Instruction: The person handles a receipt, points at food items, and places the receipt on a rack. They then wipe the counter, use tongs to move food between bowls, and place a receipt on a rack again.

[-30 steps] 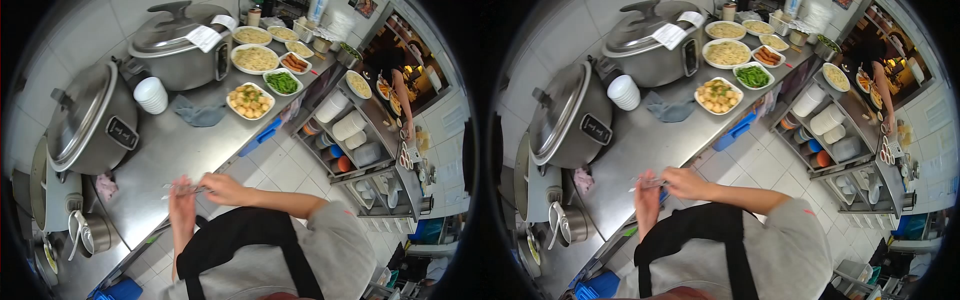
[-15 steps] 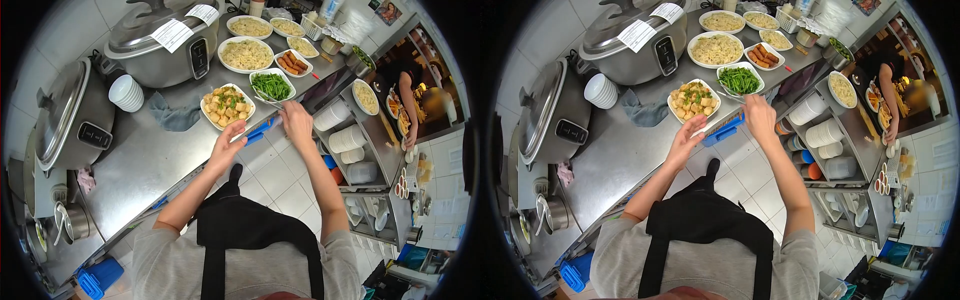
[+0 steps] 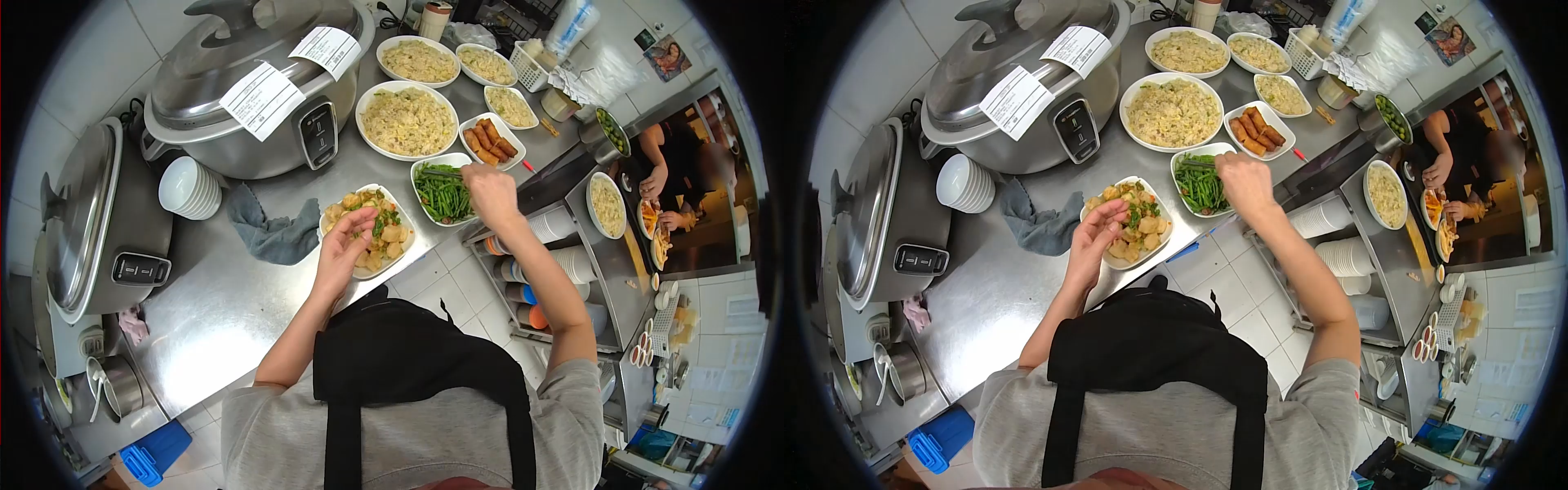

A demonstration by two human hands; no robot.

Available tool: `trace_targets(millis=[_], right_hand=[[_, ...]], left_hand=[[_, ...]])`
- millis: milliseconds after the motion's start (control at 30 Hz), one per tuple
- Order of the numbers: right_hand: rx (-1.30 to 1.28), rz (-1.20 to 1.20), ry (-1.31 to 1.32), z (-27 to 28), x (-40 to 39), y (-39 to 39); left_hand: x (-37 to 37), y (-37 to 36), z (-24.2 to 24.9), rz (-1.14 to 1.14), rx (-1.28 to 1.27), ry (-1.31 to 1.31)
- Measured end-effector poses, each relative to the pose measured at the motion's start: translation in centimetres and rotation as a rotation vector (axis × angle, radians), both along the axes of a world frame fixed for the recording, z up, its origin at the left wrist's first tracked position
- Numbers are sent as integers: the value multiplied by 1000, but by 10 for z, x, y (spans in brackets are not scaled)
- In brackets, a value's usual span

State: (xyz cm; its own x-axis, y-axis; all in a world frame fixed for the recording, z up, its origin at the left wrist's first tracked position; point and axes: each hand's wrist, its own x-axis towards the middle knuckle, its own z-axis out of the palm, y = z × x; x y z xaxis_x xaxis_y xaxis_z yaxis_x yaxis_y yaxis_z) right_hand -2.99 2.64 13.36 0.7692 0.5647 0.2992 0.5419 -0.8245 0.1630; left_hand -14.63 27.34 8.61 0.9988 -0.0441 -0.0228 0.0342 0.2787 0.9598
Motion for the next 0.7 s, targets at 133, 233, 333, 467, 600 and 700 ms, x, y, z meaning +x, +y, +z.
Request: trace_targets(millis=[133,233,333,467,600,700], right_hand=[[-91,44,17,5,22,-13],[-170,89,16,22,35,-10],[-120,219,41,25,48,1],[-283,344,141,1,57,16],[-318,392,188,-3,63,13],[-295,434,165,4,70,7]], left_hand=[[16,-11,-1,-23,4,6],[18,-27,1,-64,-210,148],[14,-55,-12,-185,-506,348],[9,-103,-37,-226,-758,640],[23,-126,-50,-72,-807,537],[27,-135,-47,11,-783,464]])
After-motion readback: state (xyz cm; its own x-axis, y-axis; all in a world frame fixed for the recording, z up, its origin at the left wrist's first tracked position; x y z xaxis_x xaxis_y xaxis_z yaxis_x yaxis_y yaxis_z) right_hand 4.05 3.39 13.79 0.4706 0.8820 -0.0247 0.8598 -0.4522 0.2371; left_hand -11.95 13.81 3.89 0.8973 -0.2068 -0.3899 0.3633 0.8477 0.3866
